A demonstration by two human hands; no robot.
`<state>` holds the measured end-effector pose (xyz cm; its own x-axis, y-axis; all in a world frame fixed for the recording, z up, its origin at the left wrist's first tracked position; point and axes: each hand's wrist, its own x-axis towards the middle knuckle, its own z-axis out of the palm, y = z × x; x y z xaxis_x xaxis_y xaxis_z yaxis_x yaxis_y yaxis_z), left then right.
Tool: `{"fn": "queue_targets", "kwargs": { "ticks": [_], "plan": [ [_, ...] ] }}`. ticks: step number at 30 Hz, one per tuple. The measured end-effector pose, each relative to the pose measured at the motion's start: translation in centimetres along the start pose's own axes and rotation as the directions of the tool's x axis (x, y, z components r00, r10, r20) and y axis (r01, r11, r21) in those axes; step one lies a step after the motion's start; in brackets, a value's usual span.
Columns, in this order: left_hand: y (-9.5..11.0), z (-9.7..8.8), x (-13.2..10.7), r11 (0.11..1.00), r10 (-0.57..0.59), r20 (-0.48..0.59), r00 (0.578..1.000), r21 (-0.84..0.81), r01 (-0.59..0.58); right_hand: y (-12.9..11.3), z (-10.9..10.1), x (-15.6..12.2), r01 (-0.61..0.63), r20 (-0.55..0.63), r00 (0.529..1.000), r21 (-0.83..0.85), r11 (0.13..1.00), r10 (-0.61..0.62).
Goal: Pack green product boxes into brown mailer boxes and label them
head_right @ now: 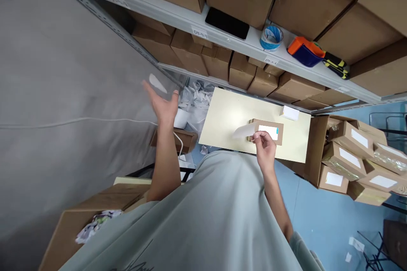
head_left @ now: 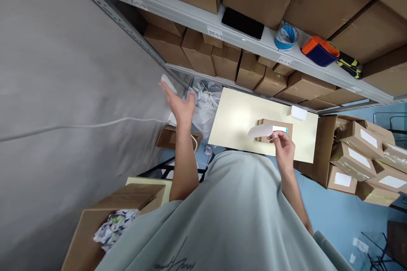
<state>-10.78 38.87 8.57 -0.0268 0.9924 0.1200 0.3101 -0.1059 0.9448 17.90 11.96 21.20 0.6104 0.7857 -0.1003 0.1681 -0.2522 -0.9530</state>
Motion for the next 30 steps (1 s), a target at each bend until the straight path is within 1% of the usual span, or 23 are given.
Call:
{"fn": "queue_targets", "kwargs": {
  "ticks": [1, 2, 3, 4, 6, 8, 10, 12, 14, 18, 21, 24, 26, 27, 28, 30],
  "plan": [
    [1.0, 1.1, -0.8, 0.999, -0.043, -0.087, 0.995, 0.027, 0.045, 0.0, 0.2, 0.0, -0.006, -0.016, 1.000, 0.012, 1.000, 0.007],
    [2.4, 2.4, -2.0, 0.998, -0.064, -0.072, 0.995, 0.010, 0.065, 0.0, 0.3, 0.1, -0.014, -0.030, 0.999, 0.025, 1.000, 0.014],
    [4.0, 3.7, -3.5, 0.998, -0.059, 0.021, 0.998, -0.038, 0.059, 0.1, 0.4, 0.2, -0.021, -0.041, 0.999, 0.038, 0.999, 0.023],
    [5.7, 4.9, -5.3, 0.995, -0.027, 0.141, 0.990, -0.092, 0.040, 0.1, 0.4, 0.3, -0.027, -0.052, 0.998, 0.051, 0.998, 0.030],
    [8.9, 6.9, -9.0, 0.981, 0.073, 0.326, 0.943, -0.193, -0.009, 0.2, 0.4, 0.7, -0.040, -0.070, 0.997, 0.066, 0.997, 0.044],
    [11.3, 8.4, -12.1, 0.960, 0.157, 0.422, 0.893, -0.278, -0.037, 0.2, 0.1, 1.0, -0.053, -0.095, 0.994, 0.083, 0.995, 0.060],
    [12.8, 9.5, -14.2, 0.951, 0.201, 0.482, 0.853, -0.306, -0.051, 0.3, -0.2, 1.4, -0.067, -0.111, 0.991, 0.107, 0.992, 0.079],
    [13.4, 10.7, -15.3, 0.949, 0.224, 0.514, 0.828, -0.307, -0.066, 0.4, -0.6, 1.6, -0.080, -0.109, 0.989, 0.144, 0.986, 0.096],
    [13.5, 11.9, -15.7, 0.949, 0.238, 0.517, 0.822, -0.303, -0.085, 0.6, -1.0, 1.7, -0.091, -0.098, 0.989, 0.182, 0.979, 0.110],
    [13.5, 13.8, -15.6, 0.947, 0.283, 0.495, 0.821, -0.282, -0.156, 0.9, -1.8, 2.0, -0.116, -0.089, 0.986, 0.262, 0.958, 0.144],
    [13.7, 14.9, -15.6, 0.935, 0.342, 0.488, 0.803, -0.261, -0.240, 1.2, -2.5, 2.3, -0.162, -0.083, 0.977, 0.321, 0.933, 0.198],
    [13.9, 16.0, -15.8, 0.940, 0.341, 0.519, 0.784, -0.204, -0.274, 1.7, -3.4, 2.9, -0.193, -0.055, 0.973, 0.348, 0.918, 0.225],
    [13.9, 16.8, -16.1, 0.958, 0.287, 0.547, 0.786, -0.162, -0.238, 2.2, -4.1, 3.3, -0.210, -0.020, 0.973, 0.357, 0.910, 0.232],
    [13.9, 17.2, -16.3, 0.969, 0.246, 0.558, 0.792, -0.143, -0.200, 2.5, -4.5, 3.5, -0.220, -0.001, 0.972, 0.361, 0.906, 0.236],
    [13.9, 17.6, -16.4, 0.981, 0.191, 0.568, 0.801, -0.126, -0.145, 2.9, -5.0, 3.7, -0.227, 0.012, 0.971, 0.361, 0.905, 0.239],
    [13.6, 18.4, -16.7, 0.994, 0.046, 0.588, 0.808, -0.108, 0.022, 3.8, -6.2, 4.2, -0.217, 0.003, 0.974, 0.323, 0.921, 0.229]
  ]
}}
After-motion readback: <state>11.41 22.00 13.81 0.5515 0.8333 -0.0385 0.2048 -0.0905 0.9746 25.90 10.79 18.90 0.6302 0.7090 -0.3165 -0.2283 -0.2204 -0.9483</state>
